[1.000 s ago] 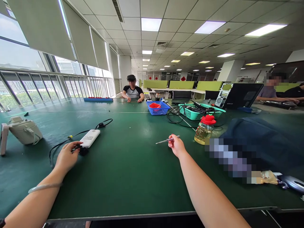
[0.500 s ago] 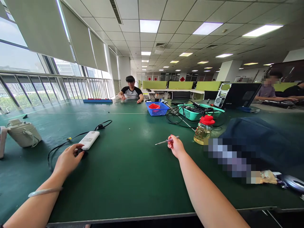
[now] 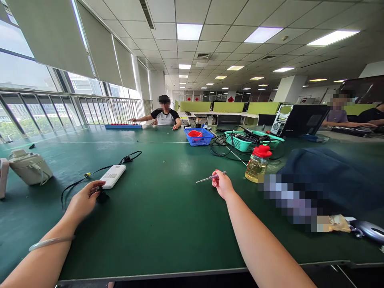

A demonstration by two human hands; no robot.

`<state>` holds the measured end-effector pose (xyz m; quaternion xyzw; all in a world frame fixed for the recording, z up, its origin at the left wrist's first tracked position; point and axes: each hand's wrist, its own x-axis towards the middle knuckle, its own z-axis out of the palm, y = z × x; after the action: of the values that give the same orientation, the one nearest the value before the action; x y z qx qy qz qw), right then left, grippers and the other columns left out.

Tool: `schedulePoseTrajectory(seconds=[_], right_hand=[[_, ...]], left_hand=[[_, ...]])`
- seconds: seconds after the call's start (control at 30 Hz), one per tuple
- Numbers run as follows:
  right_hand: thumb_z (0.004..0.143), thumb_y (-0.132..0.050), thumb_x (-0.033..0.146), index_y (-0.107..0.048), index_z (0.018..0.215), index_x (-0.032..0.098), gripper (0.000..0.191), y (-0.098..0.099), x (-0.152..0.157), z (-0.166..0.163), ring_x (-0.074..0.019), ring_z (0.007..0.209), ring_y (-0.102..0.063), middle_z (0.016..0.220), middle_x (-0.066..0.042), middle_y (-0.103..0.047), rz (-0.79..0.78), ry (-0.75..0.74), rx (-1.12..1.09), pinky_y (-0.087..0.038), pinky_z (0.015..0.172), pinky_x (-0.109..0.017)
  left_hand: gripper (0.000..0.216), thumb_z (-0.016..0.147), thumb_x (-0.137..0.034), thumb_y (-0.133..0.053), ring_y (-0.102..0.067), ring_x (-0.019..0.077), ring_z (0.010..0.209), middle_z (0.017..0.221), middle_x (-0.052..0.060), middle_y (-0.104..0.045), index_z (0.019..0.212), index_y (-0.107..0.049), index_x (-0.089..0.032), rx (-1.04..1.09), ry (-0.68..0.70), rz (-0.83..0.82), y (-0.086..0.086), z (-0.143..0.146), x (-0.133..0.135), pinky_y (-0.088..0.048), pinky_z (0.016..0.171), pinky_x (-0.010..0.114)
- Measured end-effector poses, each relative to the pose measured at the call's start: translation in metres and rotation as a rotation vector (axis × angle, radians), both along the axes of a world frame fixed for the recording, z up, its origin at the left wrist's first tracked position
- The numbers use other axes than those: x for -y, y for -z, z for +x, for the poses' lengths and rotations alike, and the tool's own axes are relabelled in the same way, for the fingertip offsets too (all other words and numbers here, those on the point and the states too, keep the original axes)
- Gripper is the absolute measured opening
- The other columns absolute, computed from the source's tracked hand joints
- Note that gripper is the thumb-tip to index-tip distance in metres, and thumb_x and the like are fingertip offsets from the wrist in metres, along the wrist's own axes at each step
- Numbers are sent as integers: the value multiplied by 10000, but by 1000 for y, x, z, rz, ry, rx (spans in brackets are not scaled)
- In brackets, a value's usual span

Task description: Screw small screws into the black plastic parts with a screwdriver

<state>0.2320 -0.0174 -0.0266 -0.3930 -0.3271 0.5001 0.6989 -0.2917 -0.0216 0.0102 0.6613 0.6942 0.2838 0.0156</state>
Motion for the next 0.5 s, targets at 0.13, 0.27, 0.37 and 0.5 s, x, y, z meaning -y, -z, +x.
schedulePoseTrajectory(seconds=[0.13, 0.27, 0.37, 0.5], right_hand=[[713, -708, 407, -538, 601, 199, 292, -1, 1, -1, -72, 371, -367, 428, 32, -482, -5, -1, 4, -287, 363, -222], [723, -702, 410, -540, 596, 195, 297, -1, 0, -1, -68, 373, -363, 422, 33, -475, -12, 1, 5, -283, 366, -211], [727, -696, 401, -540, 597, 193, 291, -1, 0, -1, -66, 371, -362, 425, 32, -478, -12, 2, 5, -282, 368, -211], [729, -695, 396, -532, 603, 197, 286, 0, 0, 0, -72, 367, -369, 429, 30, -484, -11, 1, 9, -280, 367, -221]], left_hand=[[480, 828, -298, -393, -682, 215, 838, 983, 60, -745, 1261, -579, -206, -26, -15, -89, -5, 2, 6, -503, 783, 299], [509, 817, -341, -410, -679, 223, 837, 964, 60, -743, 1282, -582, -221, -29, -28, -104, -8, 3, 10, -494, 745, 286], [528, 801, -353, -414, -686, 234, 897, 983, 68, -742, 1283, -585, -221, -16, -28, -105, -10, 3, 12, -500, 764, 289], [549, 791, -365, -393, -689, 231, 909, 1004, 77, -742, 1275, -594, -199, -14, 21, -66, -9, 2, 13, -510, 774, 282]])
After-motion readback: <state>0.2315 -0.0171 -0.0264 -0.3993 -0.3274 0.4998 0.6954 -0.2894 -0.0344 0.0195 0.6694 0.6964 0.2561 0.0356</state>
